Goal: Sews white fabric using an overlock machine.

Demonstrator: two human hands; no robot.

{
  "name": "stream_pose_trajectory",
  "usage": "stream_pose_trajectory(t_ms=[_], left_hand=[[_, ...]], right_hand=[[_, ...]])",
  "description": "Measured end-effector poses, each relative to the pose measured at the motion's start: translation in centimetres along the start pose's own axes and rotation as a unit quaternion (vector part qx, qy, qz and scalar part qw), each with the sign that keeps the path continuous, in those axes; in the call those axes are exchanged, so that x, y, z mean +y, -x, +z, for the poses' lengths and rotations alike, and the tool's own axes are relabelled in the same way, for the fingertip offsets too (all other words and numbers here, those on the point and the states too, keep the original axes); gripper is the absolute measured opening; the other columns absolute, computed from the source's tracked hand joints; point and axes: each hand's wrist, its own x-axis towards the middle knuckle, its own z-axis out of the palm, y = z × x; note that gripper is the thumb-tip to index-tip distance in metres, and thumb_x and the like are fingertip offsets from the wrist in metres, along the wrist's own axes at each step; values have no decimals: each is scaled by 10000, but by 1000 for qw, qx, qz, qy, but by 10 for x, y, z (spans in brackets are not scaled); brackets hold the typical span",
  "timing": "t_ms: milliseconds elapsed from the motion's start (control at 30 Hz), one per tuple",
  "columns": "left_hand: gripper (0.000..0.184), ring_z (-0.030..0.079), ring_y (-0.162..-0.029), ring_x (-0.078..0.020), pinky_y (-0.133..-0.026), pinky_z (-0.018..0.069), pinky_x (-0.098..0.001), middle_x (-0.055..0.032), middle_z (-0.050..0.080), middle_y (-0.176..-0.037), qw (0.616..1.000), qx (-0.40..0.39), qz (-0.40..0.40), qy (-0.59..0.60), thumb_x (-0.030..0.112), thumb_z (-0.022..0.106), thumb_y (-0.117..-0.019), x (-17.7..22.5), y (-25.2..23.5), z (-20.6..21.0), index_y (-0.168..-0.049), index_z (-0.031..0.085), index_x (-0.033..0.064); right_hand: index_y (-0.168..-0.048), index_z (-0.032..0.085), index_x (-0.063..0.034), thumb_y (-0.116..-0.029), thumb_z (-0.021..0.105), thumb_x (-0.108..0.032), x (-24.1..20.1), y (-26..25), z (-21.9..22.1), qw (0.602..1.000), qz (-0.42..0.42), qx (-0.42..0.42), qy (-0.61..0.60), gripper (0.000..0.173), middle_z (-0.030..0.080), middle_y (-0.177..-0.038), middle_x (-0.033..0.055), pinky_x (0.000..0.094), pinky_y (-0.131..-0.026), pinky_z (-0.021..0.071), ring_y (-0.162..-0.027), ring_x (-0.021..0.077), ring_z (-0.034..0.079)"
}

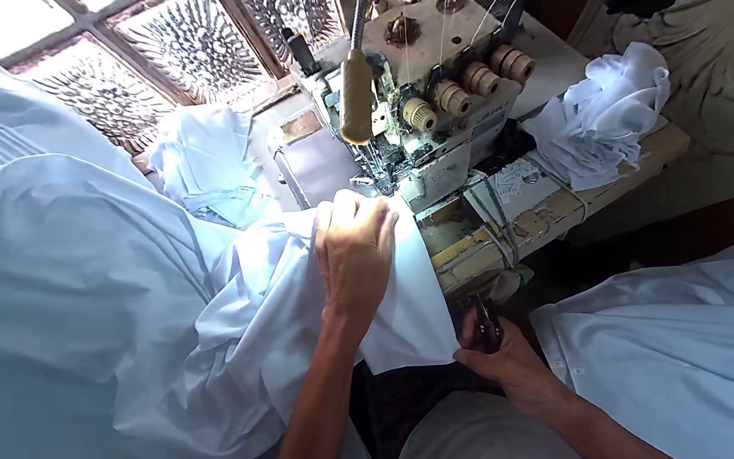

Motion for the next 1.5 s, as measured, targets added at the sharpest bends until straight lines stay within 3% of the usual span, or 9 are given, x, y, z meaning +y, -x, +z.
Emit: stream_pose_trajectory(t_ms=[333,500,600,867,1033,1133,1300,1400,1500], left_hand=[[249,602,-903,-357,-786,462,-468,-183,643,-978,1000,9,4,-24,221,616,-1025,0,-2,3,-1051,741,7],[260,628,-1078,-419,-918,474,-547,-239,673,-1164,998,-59,29,-20,137,553,-1036,-8,-5,-7,-1126,737,-23],[271,605,-1110,-431,-928,471,-550,-224,652,-1234,995,-86,30,-32,118,525,-1041,-19,-17,-10,-1171,729,-5],[271,633,-1161,-417,-1003,478,-573,-231,672,-1230,1000,-19,2,3,153,552,-1033,-40,-13,-3,-1193,710,2],[208,637,-1094,-386,-967,497,-445,-299,669,-1077,988,147,47,26,48,578,-988,-26,16,-10,-1024,690,-123],[182,642,-1040,-286,-933,501,-324,-272,669,-1010,984,153,64,70,34,576,-991,-11,42,-14,-967,674,-118],[138,609,-1073,-81,-947,463,-156,-144,645,-1020,978,138,51,145,54,573,-1019,-6,80,-14,-980,650,-54],[127,596,-1113,-30,-982,452,-136,-92,641,-1048,976,122,34,175,64,574,-1019,-8,97,-14,-988,652,-32],[135,602,-1108,-27,-981,454,-131,-94,647,-1040,976,98,18,193,73,579,-1017,-11,109,-11,-981,654,-34]], right_hand=[[-885,590,-150,-766,691,61,-3,-4,-2,999,-30,11,17,263,637,-727,-95,98,-474,385,-541,-56,502],[-877,579,-155,-762,682,54,-8,-10,2,996,-72,18,57,260,604,-717,-116,90,-491,390,-546,-68,487],[-881,573,-144,-782,674,40,-14,-25,4,989,-117,35,87,233,595,-728,-121,96,-514,408,-568,-63,499],[-889,610,-50,-836,701,-13,-15,-50,14,969,-161,44,184,112,570,-764,-70,104,-589,421,-632,-57,496],[-1016,684,13,-954,637,-107,-20,-51,0,932,-199,14,304,144,650,-839,42,197,-648,448,-683,24,533],[-1030,722,-4,-1001,600,-177,-22,-47,-17,891,-250,56,376,213,704,-855,85,281,-695,518,-732,107,632],[-1016,746,-10,-946,673,-106,-44,-49,-74,798,-287,221,481,140,714,-963,132,426,-730,577,-824,232,693],[-1064,725,26,-968,658,-84,-69,-57,-110,754,-267,276,533,161,677,-1011,197,518,-717,551,-825,323,665],[-1066,707,7,-987,657,-100,-81,-63,-125,728,-284,303,546,142,649,-1018,183,502,-680,523,-793,312,630]])
